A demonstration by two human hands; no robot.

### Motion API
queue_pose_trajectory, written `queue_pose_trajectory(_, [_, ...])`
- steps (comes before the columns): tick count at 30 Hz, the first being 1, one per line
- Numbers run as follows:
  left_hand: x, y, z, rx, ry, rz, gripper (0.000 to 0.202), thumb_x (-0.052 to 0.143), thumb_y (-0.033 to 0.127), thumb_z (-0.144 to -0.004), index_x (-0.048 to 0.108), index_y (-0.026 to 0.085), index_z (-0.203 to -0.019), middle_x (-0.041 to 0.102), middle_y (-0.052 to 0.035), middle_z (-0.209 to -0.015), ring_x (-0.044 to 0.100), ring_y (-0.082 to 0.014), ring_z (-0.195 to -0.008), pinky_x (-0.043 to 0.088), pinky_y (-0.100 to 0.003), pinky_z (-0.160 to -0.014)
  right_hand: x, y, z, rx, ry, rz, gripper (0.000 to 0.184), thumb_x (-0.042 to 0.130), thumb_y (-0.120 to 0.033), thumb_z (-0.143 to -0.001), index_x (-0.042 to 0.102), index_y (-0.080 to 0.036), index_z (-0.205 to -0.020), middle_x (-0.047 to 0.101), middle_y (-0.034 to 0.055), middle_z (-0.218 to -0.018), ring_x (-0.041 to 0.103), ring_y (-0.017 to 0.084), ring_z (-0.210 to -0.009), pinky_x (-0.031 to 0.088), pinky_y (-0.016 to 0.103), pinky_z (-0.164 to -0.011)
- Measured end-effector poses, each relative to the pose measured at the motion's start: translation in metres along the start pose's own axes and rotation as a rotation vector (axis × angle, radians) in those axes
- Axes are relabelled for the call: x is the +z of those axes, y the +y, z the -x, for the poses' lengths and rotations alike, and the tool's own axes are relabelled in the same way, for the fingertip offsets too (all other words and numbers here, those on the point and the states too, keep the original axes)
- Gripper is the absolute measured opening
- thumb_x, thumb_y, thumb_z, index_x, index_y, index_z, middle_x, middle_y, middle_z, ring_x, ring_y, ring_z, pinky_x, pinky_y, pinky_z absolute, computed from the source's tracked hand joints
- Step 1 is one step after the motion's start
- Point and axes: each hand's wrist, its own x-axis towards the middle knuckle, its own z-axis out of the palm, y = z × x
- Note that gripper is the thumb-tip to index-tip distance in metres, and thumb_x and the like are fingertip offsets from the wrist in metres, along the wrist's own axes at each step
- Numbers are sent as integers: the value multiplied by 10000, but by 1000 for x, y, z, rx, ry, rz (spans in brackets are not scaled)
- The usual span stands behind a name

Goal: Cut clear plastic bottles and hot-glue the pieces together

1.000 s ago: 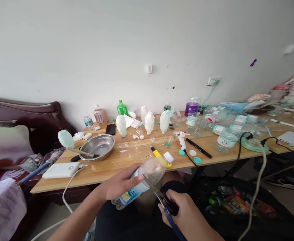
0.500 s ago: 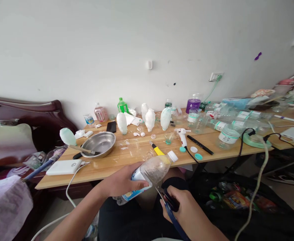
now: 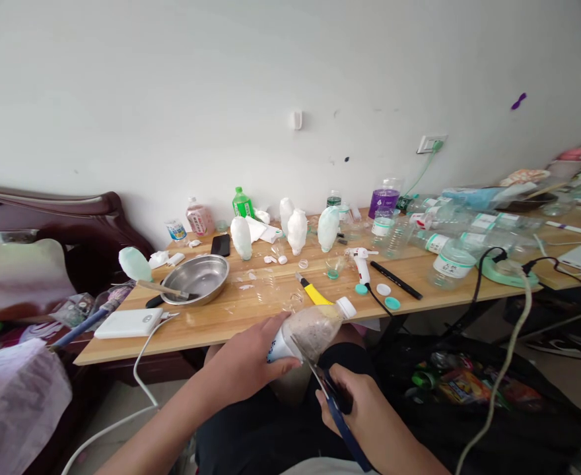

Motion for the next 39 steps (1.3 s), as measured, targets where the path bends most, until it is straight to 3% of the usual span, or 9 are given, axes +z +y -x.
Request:
queue_pose_trajectory(5, [3, 7, 0, -62, 55, -146, 743, 615, 457, -868, 303, 178, -1481, 503, -180, -1456, 527, -334, -1291, 449, -492, -1038, 0, -4, 2, 27, -17, -27, 162, 570, -247, -808, 453, -212, -702, 529, -47, -629, 450, 101, -577, 345, 205, -539])
queue_pose_trajectory(10, [15, 14, -2, -106, 196, -316, 717, 621, 414, -881, 319, 114, -1458, 590, -210, -1336, 568, -350, -1235, 480, -494, -1002, 2, -9, -2, 54, 17, -9, 182, 569, -238, -790, 419, -219, -689, 488, -55, -598, 433, 98, -558, 329, 204, -523])
queue_pose_trajectory(15, [23, 7, -3, -79, 245, -321, 706, 633, 401, -875, 318, 132, -1447, 603, -200, -1312, 586, -337, -1215, 512, -475, -966, 1, 5, -6, 13, 18, 75, 262, 562, -279, -814, 382, -218, -633, 437, -63, -552, 367, 92, -535, 265, 226, -500])
queue_pose_trajectory(21, [22, 2, -4, -52, 251, -377, 723, 624, 418, -875, 303, 119, -1450, 612, -205, -1286, 610, -344, -1161, 511, -494, -957, -4, -12, -2, 58, -78, -31, 174, 560, -286, -830, 439, -216, -725, 517, -48, -668, 434, 104, -602, 334, 209, -553])
queue_pose_trajectory(31, [24, 2, -4, 4, 265, -378, 724, 588, 436, -890, 261, 142, -1465, 608, -199, -1298, 612, -338, -1160, 526, -484, -930, -5, 1, -4, 4, 17, 127, 273, 576, -258, -789, 374, -218, -609, 431, -71, -526, 354, 88, -511, 250, 234, -494])
queue_pose_trajectory(36, [25, 6, -2, 43, 258, -465, 691, 550, 413, -917, 253, 150, -1483, 600, -191, -1307, 608, -341, -1147, 524, -477, -920, -10, -16, 3, 56, -41, 24, 144, 572, -280, -817, 468, -219, -740, 570, -36, -681, 486, 108, -586, 360, 209, -550])
queue_pose_trajectory(39, [30, 11, 0, 62, 313, -569, 699, 545, 371, -927, 223, 143, -1504, 603, -192, -1292, 611, -347, -1117, 523, -480, -905, -5, -19, 5, 67, -27, -28, 147, 582, -256, -798, 456, -220, -733, 557, -36, -683, 490, 109, -593, 374, 206, -559])
